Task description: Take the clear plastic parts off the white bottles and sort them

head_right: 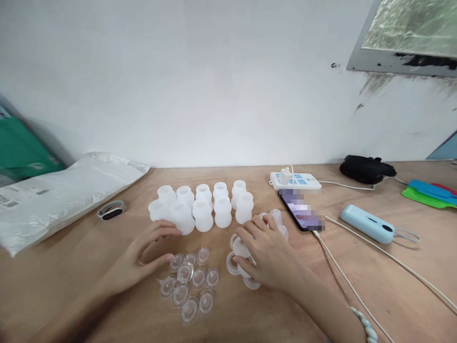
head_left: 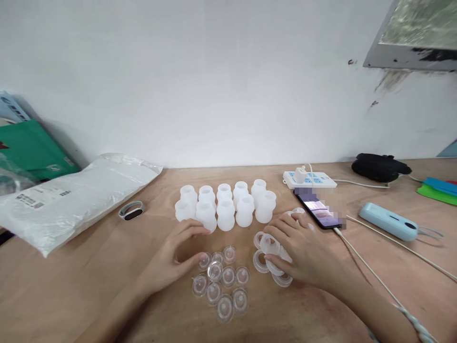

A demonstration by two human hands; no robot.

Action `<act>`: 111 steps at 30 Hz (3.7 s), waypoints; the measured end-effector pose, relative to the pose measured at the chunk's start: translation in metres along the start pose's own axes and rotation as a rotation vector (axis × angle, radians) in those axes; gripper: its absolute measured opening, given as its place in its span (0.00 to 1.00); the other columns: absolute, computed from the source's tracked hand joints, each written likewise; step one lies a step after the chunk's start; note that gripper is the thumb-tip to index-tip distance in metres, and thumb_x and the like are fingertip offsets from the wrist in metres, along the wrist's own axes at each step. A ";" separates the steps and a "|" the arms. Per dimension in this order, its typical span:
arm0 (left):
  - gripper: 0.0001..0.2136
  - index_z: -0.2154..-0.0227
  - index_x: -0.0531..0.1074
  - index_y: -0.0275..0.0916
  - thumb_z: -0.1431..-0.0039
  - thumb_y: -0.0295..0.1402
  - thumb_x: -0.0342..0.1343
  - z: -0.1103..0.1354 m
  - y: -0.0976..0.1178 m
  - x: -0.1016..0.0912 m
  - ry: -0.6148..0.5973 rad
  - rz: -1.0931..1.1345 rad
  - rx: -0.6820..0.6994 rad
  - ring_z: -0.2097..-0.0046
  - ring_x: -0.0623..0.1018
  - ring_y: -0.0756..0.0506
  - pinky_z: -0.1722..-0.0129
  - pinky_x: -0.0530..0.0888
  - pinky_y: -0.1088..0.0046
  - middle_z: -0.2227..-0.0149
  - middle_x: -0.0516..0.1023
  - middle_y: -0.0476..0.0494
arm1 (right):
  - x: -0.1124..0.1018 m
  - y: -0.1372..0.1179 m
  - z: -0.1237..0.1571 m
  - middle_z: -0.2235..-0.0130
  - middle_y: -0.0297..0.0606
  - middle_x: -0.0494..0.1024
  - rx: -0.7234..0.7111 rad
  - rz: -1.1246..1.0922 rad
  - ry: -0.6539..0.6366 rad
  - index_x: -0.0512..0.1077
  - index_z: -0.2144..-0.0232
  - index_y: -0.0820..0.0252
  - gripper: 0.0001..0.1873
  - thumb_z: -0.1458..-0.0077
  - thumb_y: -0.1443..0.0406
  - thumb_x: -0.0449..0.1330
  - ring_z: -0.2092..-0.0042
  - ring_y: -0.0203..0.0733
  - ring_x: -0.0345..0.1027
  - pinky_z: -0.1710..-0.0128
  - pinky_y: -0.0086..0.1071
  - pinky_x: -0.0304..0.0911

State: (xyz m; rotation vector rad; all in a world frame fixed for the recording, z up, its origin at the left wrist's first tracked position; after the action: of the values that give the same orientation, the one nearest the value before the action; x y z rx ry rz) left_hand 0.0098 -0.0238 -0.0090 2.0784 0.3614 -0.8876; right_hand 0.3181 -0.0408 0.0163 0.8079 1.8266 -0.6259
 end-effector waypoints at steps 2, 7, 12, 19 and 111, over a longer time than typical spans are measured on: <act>0.12 0.52 0.74 0.46 0.37 0.37 0.57 -0.001 -0.002 0.000 -0.105 0.093 -0.030 0.48 0.75 0.40 0.49 0.74 0.63 0.50 0.75 0.42 | 0.002 -0.001 0.001 0.59 0.43 0.79 0.004 0.022 -0.018 0.73 0.59 0.59 0.09 0.42 0.62 0.62 0.56 0.53 0.70 0.53 0.46 0.57; 0.10 0.59 0.77 0.44 0.39 0.42 0.59 0.000 0.002 -0.005 -0.138 0.221 0.004 0.53 0.75 0.41 0.50 0.73 0.63 0.55 0.72 0.43 | 0.006 0.000 0.002 0.57 0.43 0.79 0.013 0.061 -0.020 0.72 0.56 0.59 0.12 0.42 0.61 0.62 0.55 0.54 0.70 0.52 0.49 0.56; 0.06 0.61 0.78 0.47 0.42 0.32 0.60 0.000 0.029 -0.009 -0.256 0.115 0.055 0.56 0.72 0.43 0.54 0.69 0.64 0.57 0.71 0.46 | 0.006 -0.001 0.003 0.57 0.43 0.79 0.013 0.054 -0.055 0.73 0.57 0.59 0.11 0.42 0.65 0.62 0.55 0.54 0.69 0.51 0.49 0.55; 0.13 0.64 0.78 0.45 0.45 0.21 0.54 0.000 0.042 0.003 -0.310 -0.181 0.147 0.58 0.72 0.43 0.57 0.64 0.65 0.61 0.76 0.47 | 0.009 -0.002 0.004 0.58 0.41 0.79 0.036 0.040 -0.079 0.73 0.59 0.58 0.08 0.44 0.67 0.62 0.56 0.52 0.69 0.52 0.47 0.54; 0.24 0.48 0.58 0.39 0.47 0.32 0.59 -0.020 -0.009 -0.013 0.487 -0.324 -0.184 0.52 0.73 0.35 0.58 0.73 0.58 0.49 0.67 0.37 | 0.008 -0.040 0.010 0.51 0.44 0.72 -0.112 -0.751 0.279 0.66 0.46 0.54 0.20 0.39 0.59 0.63 0.48 0.47 0.68 0.49 0.40 0.66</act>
State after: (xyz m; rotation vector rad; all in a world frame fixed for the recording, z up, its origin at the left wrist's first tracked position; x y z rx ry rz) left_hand 0.0048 -0.0018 0.0030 2.0764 1.0227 -0.4891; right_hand 0.2912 -0.0718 0.0077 0.1049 2.4078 -0.8957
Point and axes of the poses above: each hand's wrist, its own z-axis away from the middle knuckle, its own x-axis out of the palm, y = z × x, the point moved 1 cm from there along -z, towards the middle knuckle
